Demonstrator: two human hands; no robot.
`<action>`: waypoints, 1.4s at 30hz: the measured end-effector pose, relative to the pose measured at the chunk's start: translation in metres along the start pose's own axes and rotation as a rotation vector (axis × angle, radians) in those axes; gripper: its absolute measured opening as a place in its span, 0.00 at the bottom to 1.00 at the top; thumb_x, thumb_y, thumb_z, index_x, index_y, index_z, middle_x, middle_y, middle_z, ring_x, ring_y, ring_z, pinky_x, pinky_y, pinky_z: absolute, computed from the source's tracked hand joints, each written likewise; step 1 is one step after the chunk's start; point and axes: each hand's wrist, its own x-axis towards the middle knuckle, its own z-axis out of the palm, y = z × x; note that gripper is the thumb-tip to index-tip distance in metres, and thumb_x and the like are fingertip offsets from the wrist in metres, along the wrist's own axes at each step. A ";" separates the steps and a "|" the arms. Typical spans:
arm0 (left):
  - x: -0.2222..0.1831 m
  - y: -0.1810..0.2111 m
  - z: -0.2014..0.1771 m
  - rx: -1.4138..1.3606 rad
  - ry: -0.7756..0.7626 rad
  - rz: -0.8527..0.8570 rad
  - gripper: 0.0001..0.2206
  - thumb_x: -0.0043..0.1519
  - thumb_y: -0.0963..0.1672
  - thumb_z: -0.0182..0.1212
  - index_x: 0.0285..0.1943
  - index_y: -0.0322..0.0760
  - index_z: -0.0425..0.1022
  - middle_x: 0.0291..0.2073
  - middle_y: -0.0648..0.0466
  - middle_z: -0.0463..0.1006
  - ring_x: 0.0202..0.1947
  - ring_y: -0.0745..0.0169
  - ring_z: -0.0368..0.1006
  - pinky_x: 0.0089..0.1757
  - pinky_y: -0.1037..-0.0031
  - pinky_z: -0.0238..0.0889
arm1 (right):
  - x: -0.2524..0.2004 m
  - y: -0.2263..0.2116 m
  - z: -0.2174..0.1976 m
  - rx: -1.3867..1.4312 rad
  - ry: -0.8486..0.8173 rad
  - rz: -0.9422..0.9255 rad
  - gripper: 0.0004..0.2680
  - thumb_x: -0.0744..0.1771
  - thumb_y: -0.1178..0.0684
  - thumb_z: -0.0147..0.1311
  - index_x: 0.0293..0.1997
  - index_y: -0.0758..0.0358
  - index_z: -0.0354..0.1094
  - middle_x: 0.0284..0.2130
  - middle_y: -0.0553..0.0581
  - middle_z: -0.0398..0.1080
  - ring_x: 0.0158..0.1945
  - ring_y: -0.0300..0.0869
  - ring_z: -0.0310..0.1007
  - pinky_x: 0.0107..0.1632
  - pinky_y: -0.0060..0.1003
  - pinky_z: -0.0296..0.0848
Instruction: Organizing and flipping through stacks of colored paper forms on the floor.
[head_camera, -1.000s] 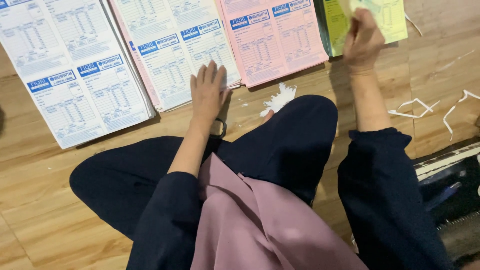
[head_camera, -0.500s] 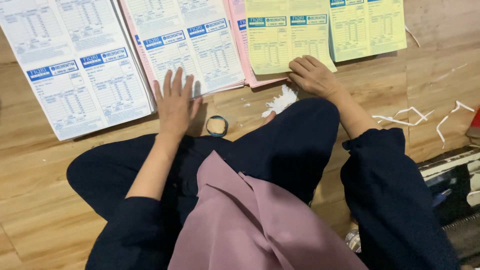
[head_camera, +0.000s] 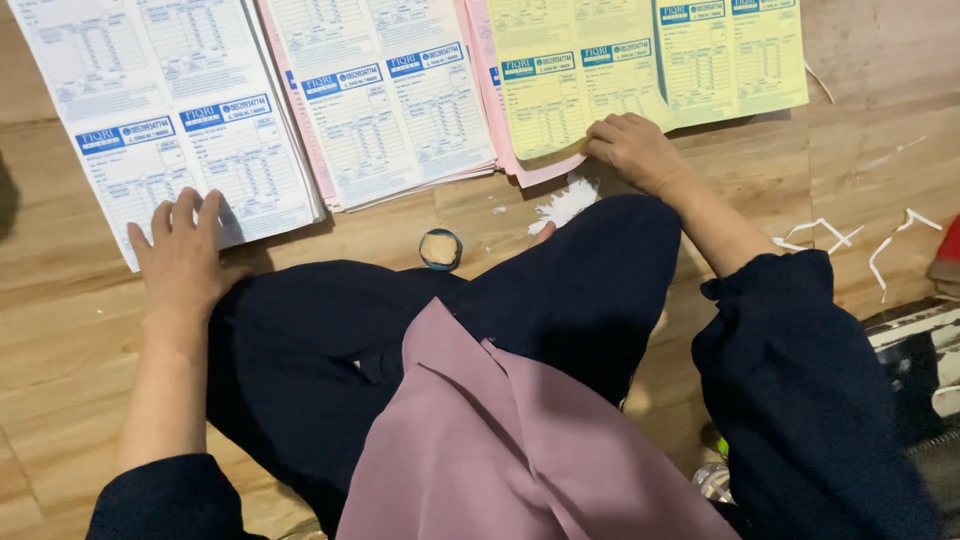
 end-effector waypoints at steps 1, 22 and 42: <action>0.000 -0.002 0.001 -0.004 0.011 0.025 0.38 0.36 0.45 0.68 0.60 0.39 0.57 0.59 0.45 0.59 0.55 0.40 0.55 0.45 0.45 0.50 | -0.001 0.001 0.001 0.041 -0.006 0.061 0.04 0.61 0.61 0.58 0.32 0.59 0.67 0.28 0.52 0.65 0.28 0.42 0.63 0.27 0.32 0.62; -0.009 -0.024 0.038 -0.314 0.221 -0.159 0.03 0.58 0.45 0.59 0.33 0.46 0.72 0.29 0.58 0.73 0.32 0.55 0.69 0.30 0.65 0.58 | 0.026 -0.004 -0.034 0.439 0.071 0.551 0.19 0.61 0.67 0.52 0.56 0.61 0.56 0.31 0.59 0.68 0.32 0.49 0.68 0.34 0.39 0.66; -0.006 -0.026 0.040 -0.411 0.483 -0.230 0.04 0.58 0.43 0.58 0.35 0.39 0.72 0.27 0.51 0.70 0.32 0.46 0.71 0.33 0.58 0.65 | 0.218 -0.131 0.076 -0.201 0.370 -0.090 0.04 0.64 0.55 0.44 0.37 0.58 0.64 0.30 0.57 0.67 0.30 0.42 0.69 0.33 0.32 0.69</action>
